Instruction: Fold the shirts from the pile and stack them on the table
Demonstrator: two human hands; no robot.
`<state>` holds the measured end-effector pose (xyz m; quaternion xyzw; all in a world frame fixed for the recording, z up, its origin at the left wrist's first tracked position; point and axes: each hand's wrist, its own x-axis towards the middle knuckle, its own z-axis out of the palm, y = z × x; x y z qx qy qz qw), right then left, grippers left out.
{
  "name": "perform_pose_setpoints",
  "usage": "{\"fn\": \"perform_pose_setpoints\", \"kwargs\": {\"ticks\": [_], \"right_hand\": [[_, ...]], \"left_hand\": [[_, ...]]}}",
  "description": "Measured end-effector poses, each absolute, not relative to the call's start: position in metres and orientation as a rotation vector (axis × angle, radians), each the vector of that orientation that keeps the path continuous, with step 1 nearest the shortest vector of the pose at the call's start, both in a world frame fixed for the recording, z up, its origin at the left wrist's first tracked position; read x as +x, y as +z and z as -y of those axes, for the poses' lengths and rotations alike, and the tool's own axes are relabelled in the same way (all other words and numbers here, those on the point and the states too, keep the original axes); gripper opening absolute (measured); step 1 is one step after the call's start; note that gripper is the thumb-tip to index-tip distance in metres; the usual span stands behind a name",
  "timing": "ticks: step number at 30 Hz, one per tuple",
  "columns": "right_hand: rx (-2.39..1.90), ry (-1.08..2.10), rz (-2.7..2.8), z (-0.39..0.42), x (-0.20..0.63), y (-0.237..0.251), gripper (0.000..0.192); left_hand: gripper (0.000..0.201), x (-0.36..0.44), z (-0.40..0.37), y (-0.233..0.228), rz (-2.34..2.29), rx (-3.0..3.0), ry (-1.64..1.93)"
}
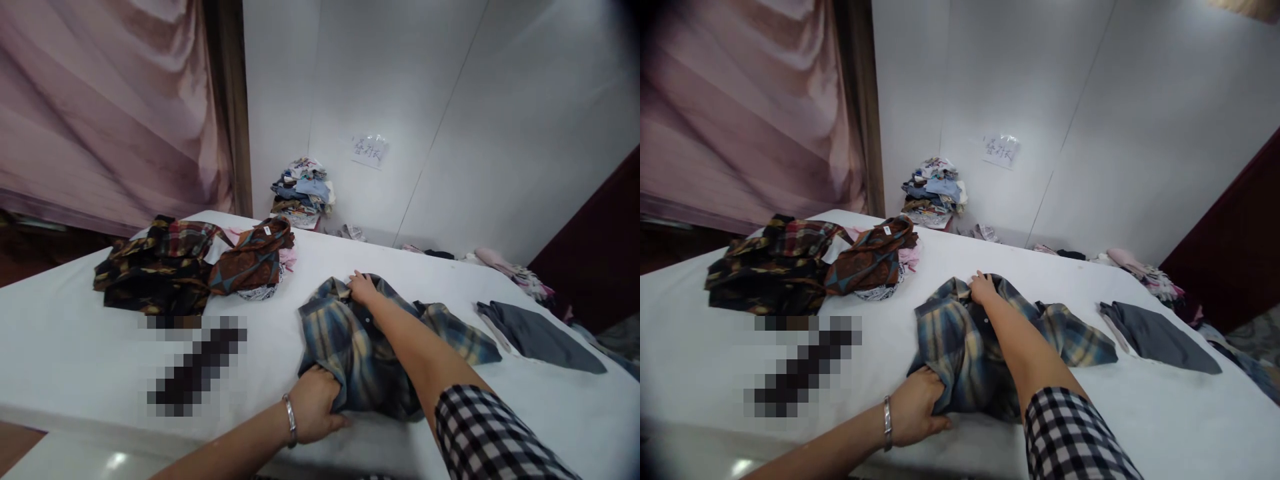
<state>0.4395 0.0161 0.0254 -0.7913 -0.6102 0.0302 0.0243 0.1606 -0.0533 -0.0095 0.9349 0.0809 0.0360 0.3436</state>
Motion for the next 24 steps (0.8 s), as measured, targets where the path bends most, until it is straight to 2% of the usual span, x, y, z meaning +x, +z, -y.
{"fn": "perform_pose_setpoints", "kwargs": {"ticks": [3,6,9,11,13,15,19,21,24], "right_hand": [[-2.477,0.038,1.789,-0.012,0.464,0.055,0.027],[-2.466,-0.065,1.649,0.008,0.497,0.106,0.024],[-2.427,-0.204,1.502,0.040,0.526,0.167,0.024],[-2.324,-0.338,1.350,0.062,0.538,0.210,0.021],[-2.142,-0.516,1.200,0.082,0.542,0.252,0.018],[-1.926,-0.706,1.105,0.099,0.538,0.292,0.019],[-1.622,-0.822,1.123,0.124,0.510,0.346,0.024],[-1.566,-0.729,1.207,0.131,0.491,0.355,0.026],[-1.484,-0.589,1.293,0.132,0.467,0.350,0.027]], "left_hand": [[0.021,0.155,0.036,0.003,-0.410,2.653,0.032],[0.015,0.149,0.004,0.025,-0.590,2.840,0.134],[0.019,0.150,-0.042,0.057,-0.806,2.994,0.309],[0.019,0.154,-0.076,0.090,-1.012,2.874,0.311],[0.015,0.158,-0.108,0.131,-1.231,2.522,0.600],[0.020,0.160,-0.133,0.179,-1.279,2.238,0.841],[0.041,0.159,-0.142,0.261,-1.091,2.005,1.059],[0.049,0.159,-0.127,0.284,-0.712,1.746,1.165],[0.049,0.164,-0.106,0.298,-0.117,1.429,1.148]]}}
